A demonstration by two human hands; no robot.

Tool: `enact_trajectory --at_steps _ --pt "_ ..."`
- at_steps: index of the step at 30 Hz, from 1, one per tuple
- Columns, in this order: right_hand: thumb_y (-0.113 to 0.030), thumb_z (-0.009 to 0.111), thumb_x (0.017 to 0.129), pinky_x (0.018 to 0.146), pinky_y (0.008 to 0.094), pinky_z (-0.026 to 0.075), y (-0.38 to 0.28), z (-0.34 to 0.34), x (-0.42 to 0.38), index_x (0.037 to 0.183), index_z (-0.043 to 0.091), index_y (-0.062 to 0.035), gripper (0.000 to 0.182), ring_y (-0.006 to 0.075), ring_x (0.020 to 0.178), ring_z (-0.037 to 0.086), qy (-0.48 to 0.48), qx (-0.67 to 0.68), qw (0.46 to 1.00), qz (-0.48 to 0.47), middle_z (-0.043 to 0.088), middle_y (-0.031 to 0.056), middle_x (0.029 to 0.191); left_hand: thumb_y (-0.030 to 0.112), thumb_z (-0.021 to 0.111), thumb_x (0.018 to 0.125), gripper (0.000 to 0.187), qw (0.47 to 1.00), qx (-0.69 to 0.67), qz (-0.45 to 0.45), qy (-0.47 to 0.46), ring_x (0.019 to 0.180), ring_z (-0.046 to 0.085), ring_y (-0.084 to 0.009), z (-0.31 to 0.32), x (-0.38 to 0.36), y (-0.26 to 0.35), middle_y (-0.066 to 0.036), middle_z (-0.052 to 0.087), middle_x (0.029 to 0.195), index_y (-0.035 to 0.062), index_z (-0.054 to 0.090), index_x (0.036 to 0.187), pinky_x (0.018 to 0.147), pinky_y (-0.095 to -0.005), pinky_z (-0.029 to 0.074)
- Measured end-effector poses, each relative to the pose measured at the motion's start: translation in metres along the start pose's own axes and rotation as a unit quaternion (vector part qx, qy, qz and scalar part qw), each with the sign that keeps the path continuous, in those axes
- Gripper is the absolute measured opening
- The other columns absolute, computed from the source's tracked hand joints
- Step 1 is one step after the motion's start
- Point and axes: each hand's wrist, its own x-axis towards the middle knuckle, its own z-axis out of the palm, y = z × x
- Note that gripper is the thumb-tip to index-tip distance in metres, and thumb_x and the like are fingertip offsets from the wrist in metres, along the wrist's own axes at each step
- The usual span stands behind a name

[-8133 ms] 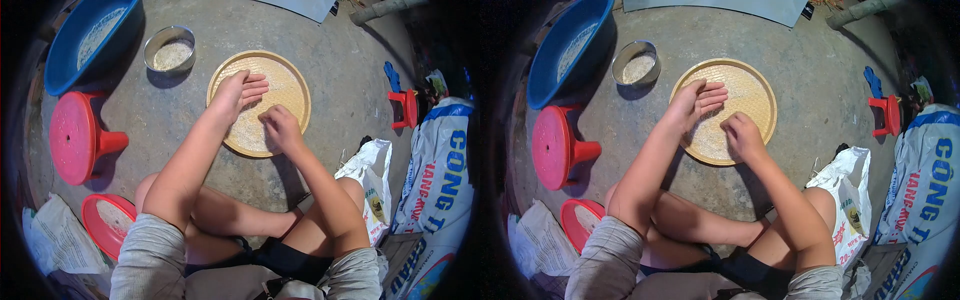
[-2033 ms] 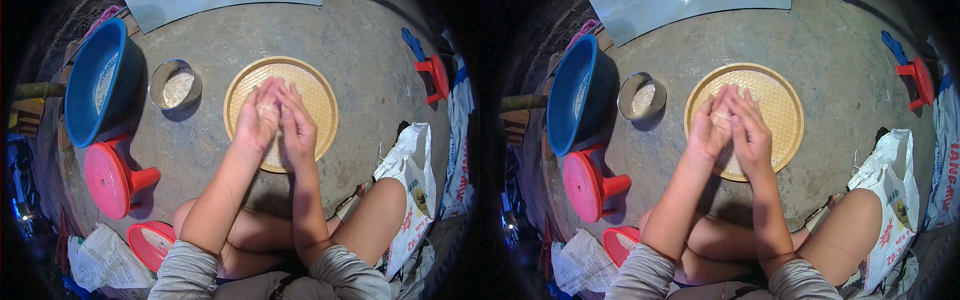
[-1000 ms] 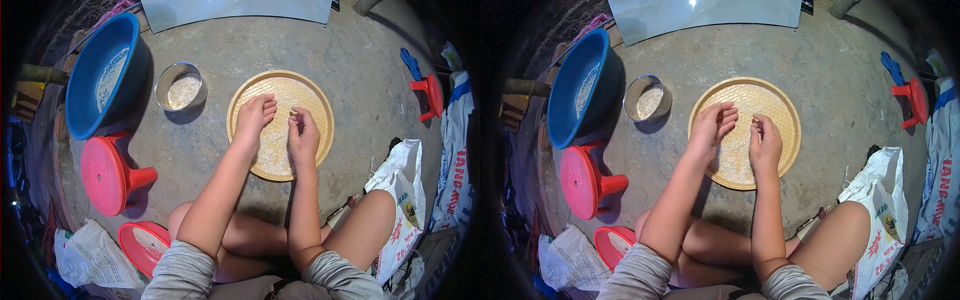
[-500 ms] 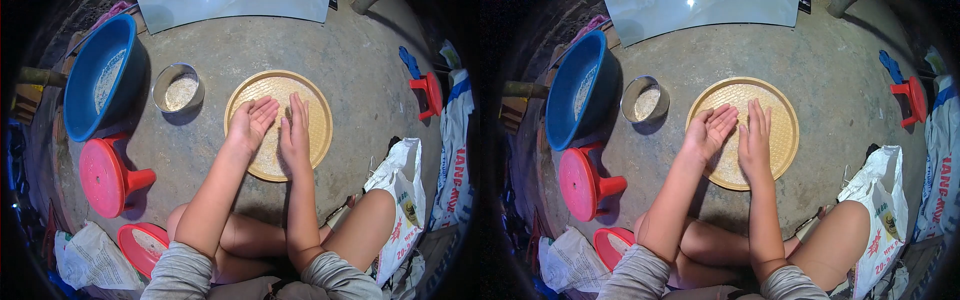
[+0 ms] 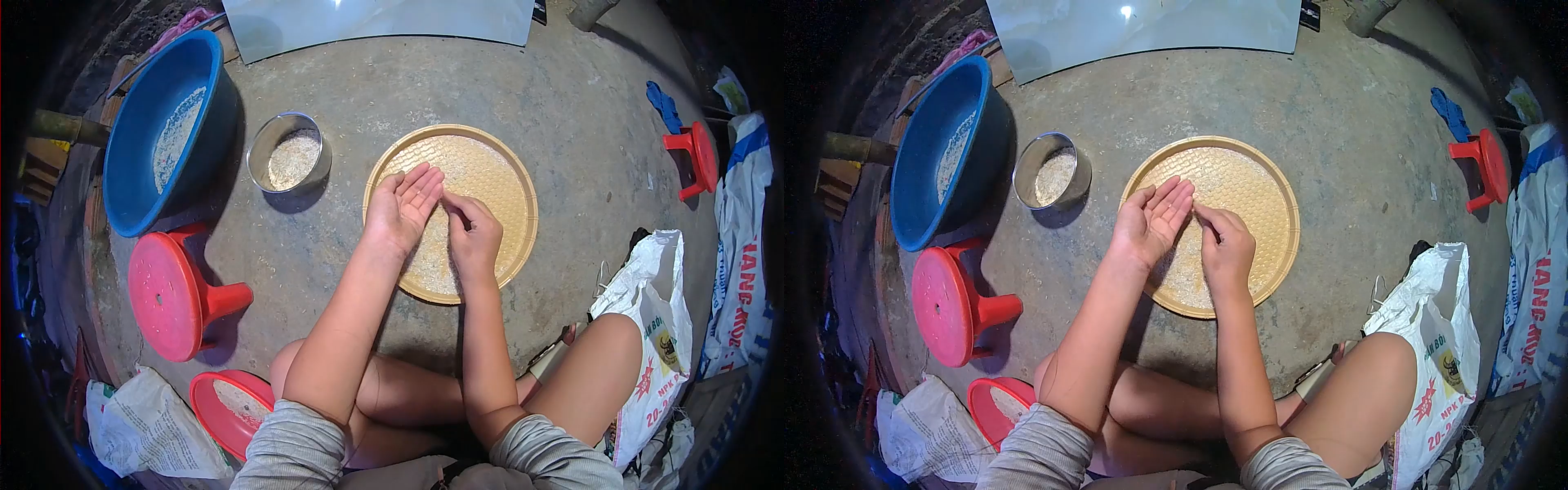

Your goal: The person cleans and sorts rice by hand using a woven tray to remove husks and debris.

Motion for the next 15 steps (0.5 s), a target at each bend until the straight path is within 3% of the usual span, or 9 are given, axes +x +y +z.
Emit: enact_trajectory --at_steps 4,7,15 --pt "0.006 0.059 0.079 0.077 0.0329 0.051 -0.013 -0.002 0.002 0.1 0.069 -0.0046 0.025 0.0273 0.089 0.065 0.018 -0.002 1.0 -0.002 0.066 0.0135 0.097 0.016 0.031 0.1 0.039 1.0 -0.01 0.007 0.008 0.118 0.054 -0.0311 0.0 0.0 0.001 -0.026 0.052 0.126 -0.011 0.045 0.124 0.098 -0.0394 0.05" --pt "0.006 0.059 0.077 0.075 0.0351 0.05 -0.008 -0.004 0.004 0.101 0.068 -0.0051 0.027 0.0294 0.086 0.063 0.002 -0.047 0.997 -0.06 0.064 0.0129 0.095 0.018 0.029 0.1 0.04 1.0 -0.002 0.015 0.021 0.117 0.054 -0.0313 0.003 -0.001 -0.001 -0.025 0.053 0.122 -0.011 0.047 0.12 0.1 -0.0388 0.048" --pt "0.01 0.054 0.072 0.083 0.0404 0.043 0.0 0.001 0.001 0.089 0.064 -0.0025 0.023 0.0327 0.092 0.054 -0.044 -0.101 0.99 -0.09 0.053 0.0144 0.092 0.017 0.03 0.1 0.039 1.0 -0.006 0.002 0.02 0.118 0.055 -0.0309 -0.001 0.001 0.0 -0.025 0.053 0.124 -0.0109 0.045 0.124 0.098 -0.04 0.05"
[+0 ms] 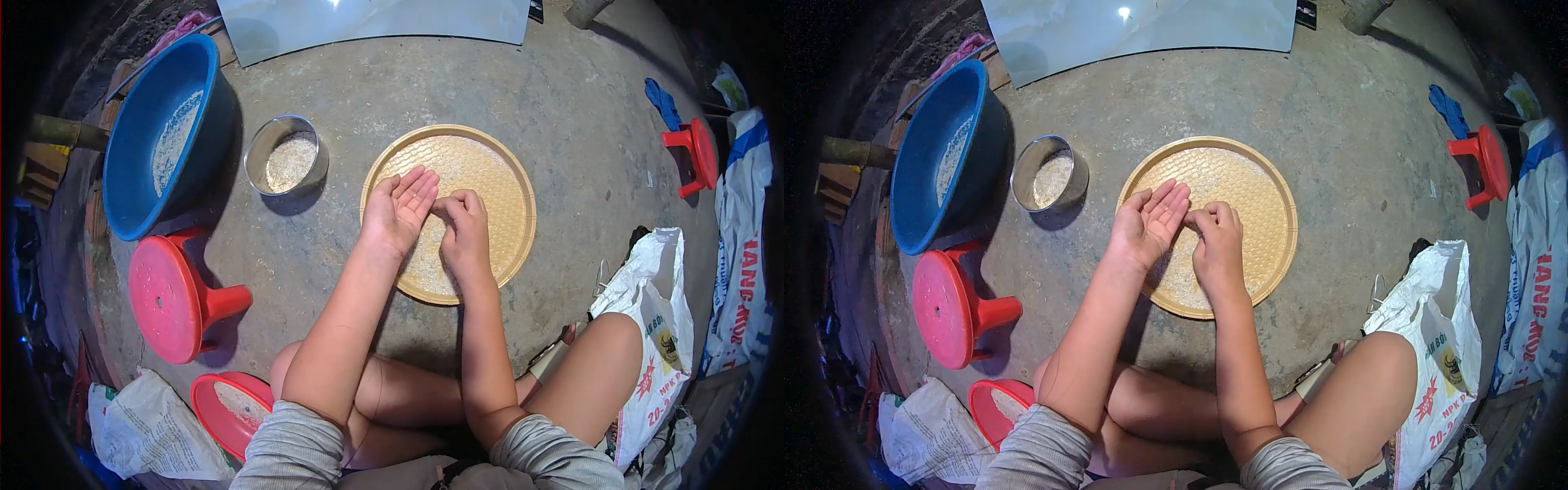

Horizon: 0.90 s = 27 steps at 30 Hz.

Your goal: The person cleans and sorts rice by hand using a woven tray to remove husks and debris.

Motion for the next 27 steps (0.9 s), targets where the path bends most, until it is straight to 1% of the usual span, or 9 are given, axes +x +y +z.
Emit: enact_trajectory --at_steps 7,9,12,17,19,20,22,26,27 --pt "0.015 0.045 0.075 0.074 0.0342 0.047 -0.01 -0.009 0.002 0.092 0.065 -0.0008 0.03 0.0249 0.082 0.057 0.069 0.082 0.993 0.049 0.054 0.0126 0.092 0.018 0.029 0.1 0.041 0.998 0.057 -0.013 -0.015 0.117 0.055 -0.0308 0.0 -0.002 -0.007 -0.025 0.054 0.124 -0.0105 0.046 0.123 0.098 -0.0388 0.05" --pt "0.016 0.044 0.078 0.072 0.03 0.049 -0.021 -0.015 0.003 0.092 0.065 0.0009 0.029 0.0214 0.083 0.059 0.141 0.219 0.961 0.095 0.057 0.0122 0.097 0.019 0.029 0.1 0.041 0.997 0.072 -0.011 -0.018 0.117 0.055 -0.0308 0.002 -0.004 -0.009 -0.025 0.053 0.124 -0.0104 0.047 0.123 0.098 -0.0385 0.05" --pt "0.014 0.046 0.08 0.078 0.029 0.05 -0.025 -0.017 0.004 0.093 0.065 0.0014 0.026 0.0227 0.092 0.062 0.135 0.173 0.976 0.003 0.059 0.0137 0.106 0.019 0.03 0.1 0.041 0.995 0.092 -0.023 -0.036 0.117 0.055 -0.0307 0.001 -0.005 -0.012 -0.025 0.053 0.124 -0.0103 0.047 0.123 0.098 -0.0382 0.05" --pt "0.009 0.05 0.082 0.089 0.0342 0.049 -0.027 -0.018 0.003 0.102 0.066 0.0002 0.027 0.0274 0.107 0.059 0.095 0.165 0.981 0.025 0.058 0.016 0.119 0.018 0.031 0.1 0.041 0.993 0.063 -0.073 -0.072 0.118 0.054 -0.0307 0.002 -0.005 -0.013 -0.025 0.053 0.125 -0.0108 0.046 0.123 0.098 -0.0387 0.049" --pt "0.001 0.057 0.082 0.1 0.0394 0.041 -0.02 -0.023 0.006 0.111 0.063 -0.002 0.029 0.0314 0.117 0.05 0.079 0.021 0.996 0.021 0.055 0.0142 0.126 0.017 0.031 0.099 0.04 0.995 0.041 -0.059 -0.074 0.117 0.055 -0.0312 0.003 -0.004 -0.006 -0.025 0.052 0.125 -0.0116 0.045 0.124 0.099 -0.0392 0.05" --pt "0.001 0.057 0.082 0.1 0.0394 0.041 -0.015 -0.025 0.005 0.111 0.063 -0.002 0.029 0.0314 0.117 0.05 0.079 0.021 0.996 0.021 0.055 0.0142 0.126 0.017 0.031 0.099 0.04 0.995 0.04 -0.059 -0.074 0.117 0.055 -0.0312 0.003 -0.003 -0.003 -0.025 0.052 0.125 -0.0116 0.045 0.124 0.099 -0.0392 0.05" --pt "-0.007 0.063 0.082 0.106 0.0411 0.033 -0.009 -0.028 0.002 0.117 0.061 -0.0032 0.036 0.0324 0.124 0.042 -0.022 -0.044 0.999 0.025 0.053 0.0115 0.13 0.016 0.03 0.099 0.04 0.999 0.021 0.003 -0.028 0.117 0.055 -0.0322 0.004 -0.001 0.004 -0.026 0.052 0.125 -0.012 0.045 0.125 0.098 -0.0399 0.05" --pt "-0.009 0.069 0.076 0.101 0.0393 0.037 -0.019 -0.028 0.001 0.115 0.061 -0.0027 0.04 0.0306 0.115 0.046 -0.097 -0.067 0.993 0.009 0.055 0.0102 0.122 0.017 0.031 0.099 0.04 1.0 -0.016 0.019 -0.01 0.116 0.055 -0.0312 0.004 -0.002 0.011 -0.025 0.054 0.121 -0.0122 0.047 0.12 0.099 -0.0383 0.049" --pt "-0.006 0.068 0.075 0.095 0.0388 0.041 -0.021 -0.025 0.001 0.107 0.064 -0.0028 0.033 0.0308 0.106 0.05 -0.084 -0.042 0.995 -0.018 0.057 0.0107 0.109 0.017 0.031 0.099 0.04 1.0 -0.016 0.019 -0.01 0.116 0.055 -0.0312 0.003 -0.001 0.011 -0.025 0.054 0.121 -0.0122 0.047 0.12 0.099 -0.0383 0.049"
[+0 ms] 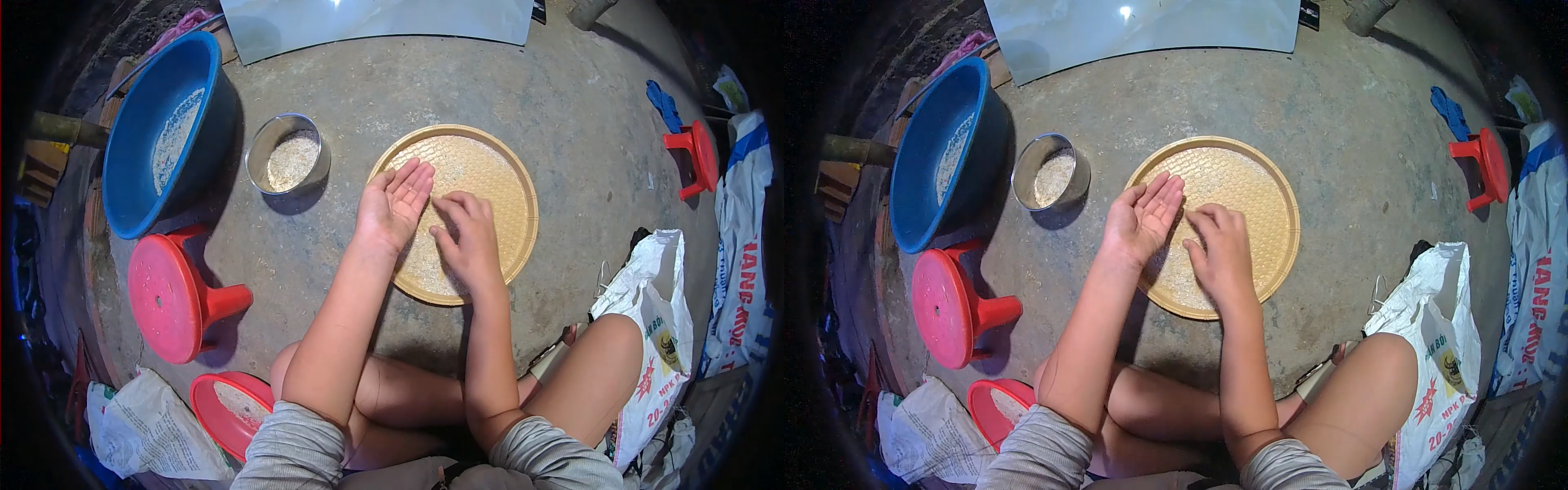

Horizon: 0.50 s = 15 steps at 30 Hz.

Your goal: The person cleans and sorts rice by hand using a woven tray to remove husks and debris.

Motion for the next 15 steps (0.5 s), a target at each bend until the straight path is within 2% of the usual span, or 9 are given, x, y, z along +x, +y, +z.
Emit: enact_trajectory --at_steps 1,3,4,7,11,14,15 --pt "-0.006 0.068 0.075 0.095 0.0388 0.041 0.0 0.003 0.0 0.107 0.064 -0.0028 0.033 0.0308 0.106 0.05 0.0 0.0 1.0 0.0 0.057 0.0107 0.109 0.016 0.03 0.099 0.04 1.0 -0.008 -0.008 -0.001 0.117 0.055 -0.0319 -0.002 0.001 0.0 -0.026 0.053 0.123 -0.0121 0.047 0.122 0.099 -0.0397 0.049" --pt "-0.002 0.066 0.074 0.087 0.0384 0.045 0.005 0.012 0.0 0.095 0.067 -0.0029 0.021 0.0302 0.097 0.054 -0.028 0.045 0.999 0.012 0.058 0.0114 0.097 0.015 0.03 0.099 0.04 1.0 -0.015 -0.017 -0.003 0.118 0.054 -0.0327 -0.002 0.002 -0.001 -0.027 0.052 0.125 -0.0119 0.046 0.124 0.098 -0.041 0.05" --pt "0.002 0.064 0.074 0.079 0.0385 0.047 0.007 0.019 -0.001 0.084 0.068 -0.0032 0.012 0.0298 0.088 0.058 0.006 0.076 0.997 0.023 0.057 0.0122 0.088 0.015 0.03 0.099 0.039 1.0 -0.016 -0.018 0.002 0.118 0.054 -0.0326 -0.001 0.001 -0.002 -0.026 0.052 0.125 -0.0118 0.046 0.124 0.098 -0.041 0.05" --pt "0.005 0.061 0.074 0.078 0.0387 0.047 0.011 0.02 -0.002 0.081 0.067 -0.0025 0.012 0.0303 0.085 0.058 0.002 0.1 0.994 0.051 0.057 0.0131 0.087 0.016 0.03 0.099 0.039 1.0 -0.01 -0.016 0.002 0.117 0.054 -0.0314 -0.002 0.0 -0.003 -0.025 0.052 0.124 -0.0117 0.047 0.122 0.099 -0.0394 0.049" --pt "0.009 0.057 0.075 0.076 0.0365 0.048 0.01 0.018 -0.002 0.08 0.066 -0.0014 0.014 0.0287 0.085 0.058 0.021 0.098 0.994 0.043 0.056 0.0131 0.087 0.017 0.03 0.099 0.04 1.0 0.004 -0.006 0.007 0.116 0.055 -0.03 0.0 -0.001 -0.004 -0.024 0.053 0.122 -0.0119 0.047 0.12 0.1 -0.0381 0.048" --pt "0.013 0.051 0.075 0.07 0.0321 0.05 0.01 0.007 0.001 0.081 0.065 0.001 0.019 0.0227 0.082 0.06 0.14 0.119 0.982 0.051 0.055 0.0117 0.088 0.016 0.029 0.1 0.04 0.999 0.042 -0.02 0.007 0.118 0.054 -0.0321 0.002 -0.003 -0.009 -0.026 0.052 0.126 -0.0116 0.045 0.124 0.097 -0.0391 0.051" --pt "0.013 0.051 0.075 0.07 0.0321 0.05 0.009 0.003 0.001 0.081 0.065 0.001 0.019 0.0227 0.082 0.06 0.139 0.118 0.982 0.051 0.055 0.0117 0.088 0.016 0.029 0.1 0.04 0.999 0.041 -0.02 0.007 0.118 0.054 -0.0321 0.001 -0.003 -0.012 -0.026 0.052 0.126 -0.0116 0.045 0.124 0.097 -0.0391 0.051"
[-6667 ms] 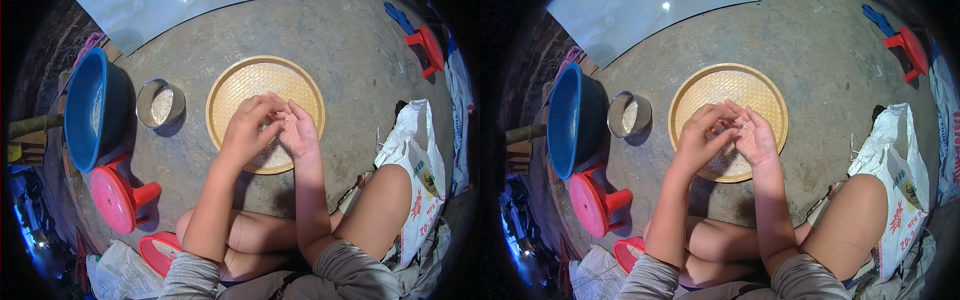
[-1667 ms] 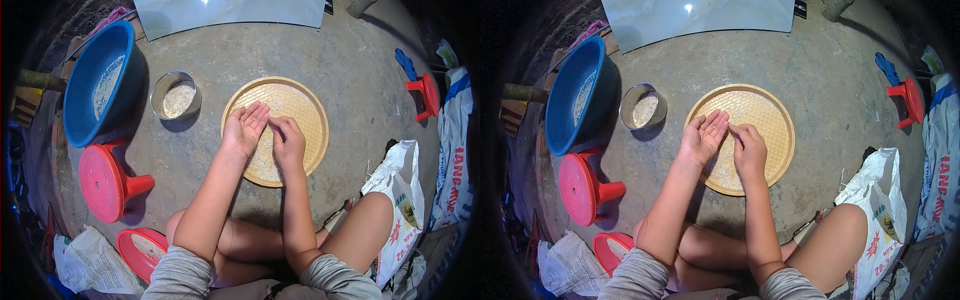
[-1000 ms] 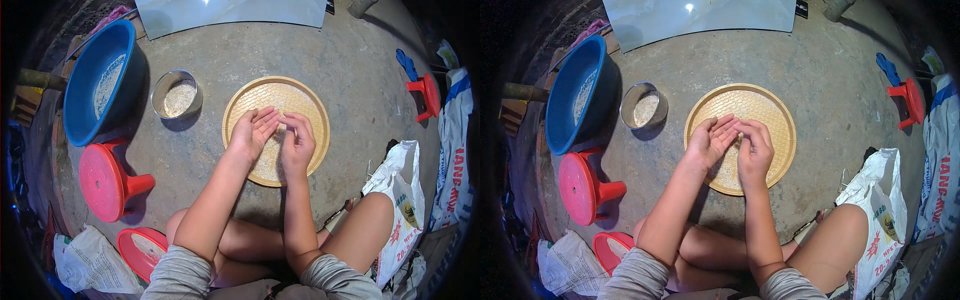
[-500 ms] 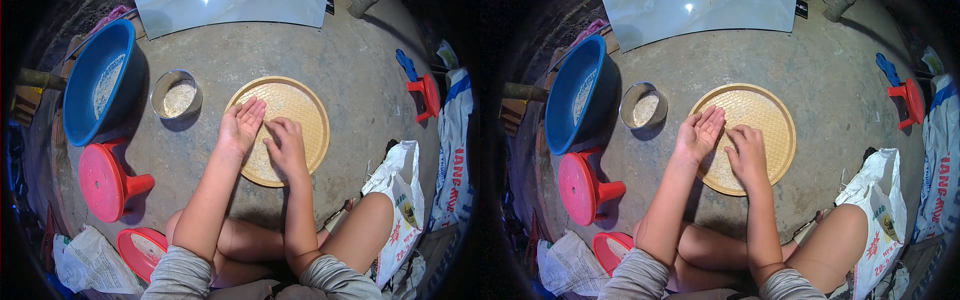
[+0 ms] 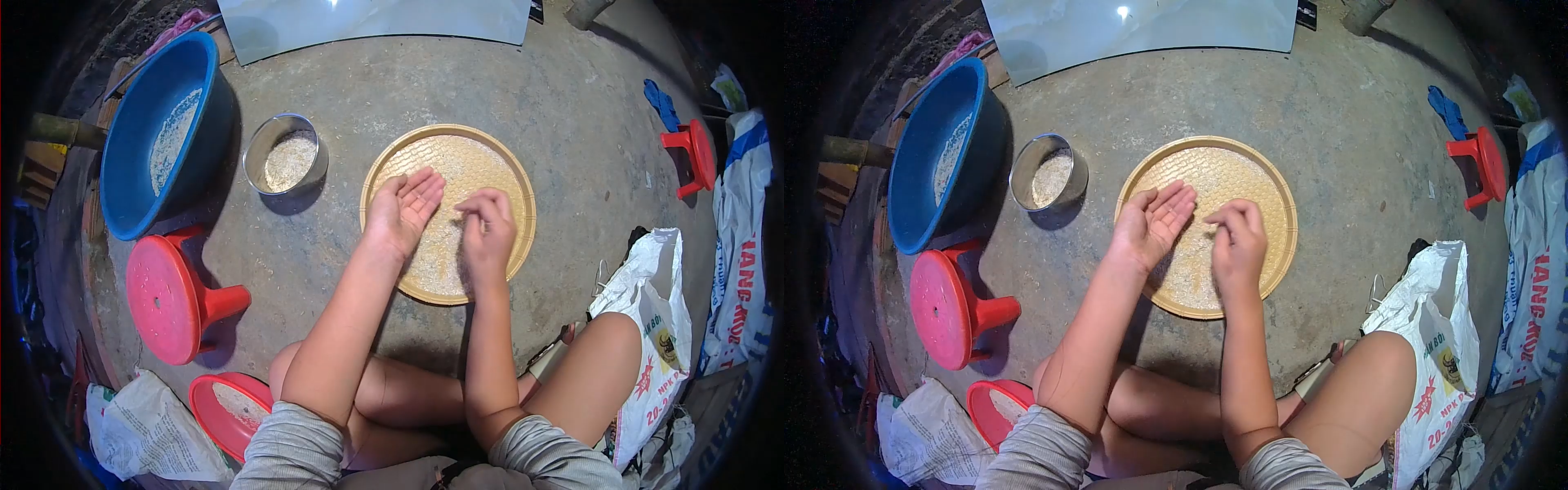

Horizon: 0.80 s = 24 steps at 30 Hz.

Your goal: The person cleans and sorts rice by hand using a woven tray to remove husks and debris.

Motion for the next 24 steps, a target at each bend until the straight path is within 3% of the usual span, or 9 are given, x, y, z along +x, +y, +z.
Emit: enact_trajectory --at_steps 2,4,6,7,10,16,18,22,24 --pt "0.013 0.051 0.076 0.075 0.0321 0.051 -0.005 -0.006 0.003 0.083 0.065 0.0015 0.019 0.0228 0.084 0.061 0.07 0.065 0.995 0.012 0.058 0.0122 0.092 0.018 0.028 0.1 0.042 0.997 0.048 -0.04 -0.039 0.118 0.054 -0.0319 0.0 0.0 -0.008 -0.026 0.052 0.125 -0.0119 0.045 0.124 0.098 -0.0379 0.05" --pt "0.012 0.052 0.077 0.08 0.0323 0.052 -0.008 -0.009 0.004 0.086 0.066 0.001 0.021 0.0245 0.089 0.063 0.038 0.085 0.996 0.001 0.062 0.0138 0.1 0.019 0.027 0.101 0.042 0.996 0.052 -0.051 -0.05 0.113 0.057 -0.0294 0.0 0.001 -0.015 -0.024 0.054 0.123 -0.0117 0.044 0.125 0.095 -0.0371 0.052" --pt "0.013 0.051 0.077 0.085 0.033 0.052 -0.007 -0.006 0.005 0.089 0.067 0.0005 0.023 0.0258 0.094 0.064 -0.033 0.027 0.993 -0.112 0.063 0.0143 0.107 0.019 0.026 0.102 0.042 0.991 0.058 -0.072 -0.092 0.107 0.059 -0.0266 -0.003 0.003 -0.018 -0.022 0.056 0.119 -0.011 0.046 0.125 0.091 -0.0358 0.053" --pt "0.012 0.051 0.078 0.089 0.0346 0.051 -0.013 -0.005 0.002 0.093 0.068 -0.0006 0.026 0.0275 0.099 0.064 -0.053 0.048 0.994 -0.086 0.062 0.0145 0.115 0.018 0.026 0.102 0.042 0.991 0.038 -0.087 -0.096 0.103 0.06 -0.0248 -0.002 0.002 -0.017 -0.02 0.058 0.116 -0.0103 0.047 0.124 0.087 -0.0343 0.053" --pt "0.011 0.052 0.078 0.09 0.0343 0.051 -0.013 -0.001 0.002 0.096 0.068 -0.0018 0.027 0.0274 0.101 0.064 -0.031 0.063 0.995 -0.073 0.062 0.0148 0.115 0.017 0.027 0.101 0.041 0.993 0.027 -0.066 -0.099 0.103 0.06 -0.0248 0.0 0.0 -0.007 -0.021 0.058 0.117 -0.01 0.048 0.124 0.088 -0.0341 0.052" --pt "0.006 0.054 0.08 0.086 0.0343 0.052 -0.024 -0.007 0.022 0.101 0.068 -0.0045 0.027 0.0276 0.106 0.061 -0.047 0.034 0.998 -0.029 0.059 0.0144 0.12 0.016 0.029 0.099 0.041 0.998 -0.035 -0.021 -0.037 0.114 0.057 -0.0321 0.001 0.0 0.012 -0.026 0.055 0.12 -0.0118 0.046 0.124 0.097 -0.0409 0.05" --pt "0.003 0.056 0.079 0.087 0.0358 0.05 -0.032 -0.004 0.046 0.103 0.067 -0.0052 0.027 0.0304 0.105 0.06 -0.081 -0.062 0.984 -0.148 0.059 0.0149 0.116 0.015 0.03 0.098 0.04 0.998 -0.05 0.014 -0.035 0.114 0.056 -0.0313 0.002 -0.001 0.017 -0.026 0.053 0.12 -0.0139 0.045 0.121 0.099 -0.0382 0.049" --pt "-0.002 0.06 0.078 0.085 0.0392 0.049 -0.05 0.006 0.104 0.102 0.064 -0.0049 0.024 0.0335 0.099 0.059 -0.169 -0.077 0.96 -0.21 0.06 0.0148 0.107 0.014 0.031 0.097 0.04 0.997 -0.046 0.054 -0.012 0.112 0.057 -0.0319 0.006 -0.002 0.022 -0.026 0.053 0.12 -0.0141 0.045 0.121 0.099 -0.0401 0.049" --pt "-0.004 0.063 0.076 0.082 0.0416 0.049 -0.064 0.001 0.117 0.097 0.062 -0.0035 0.02 0.0333 0.093 0.06 -0.248 -0.248 0.862 -0.364 0.059 0.0133 0.1 0.014 0.031 0.097 0.041 0.997 -0.052 0.049 -0.022 0.112 0.057 -0.0321 0.004 -0.003 0.023 -0.026 0.053 0.121 -0.0144 0.044 0.122 0.099 -0.0401 0.049"
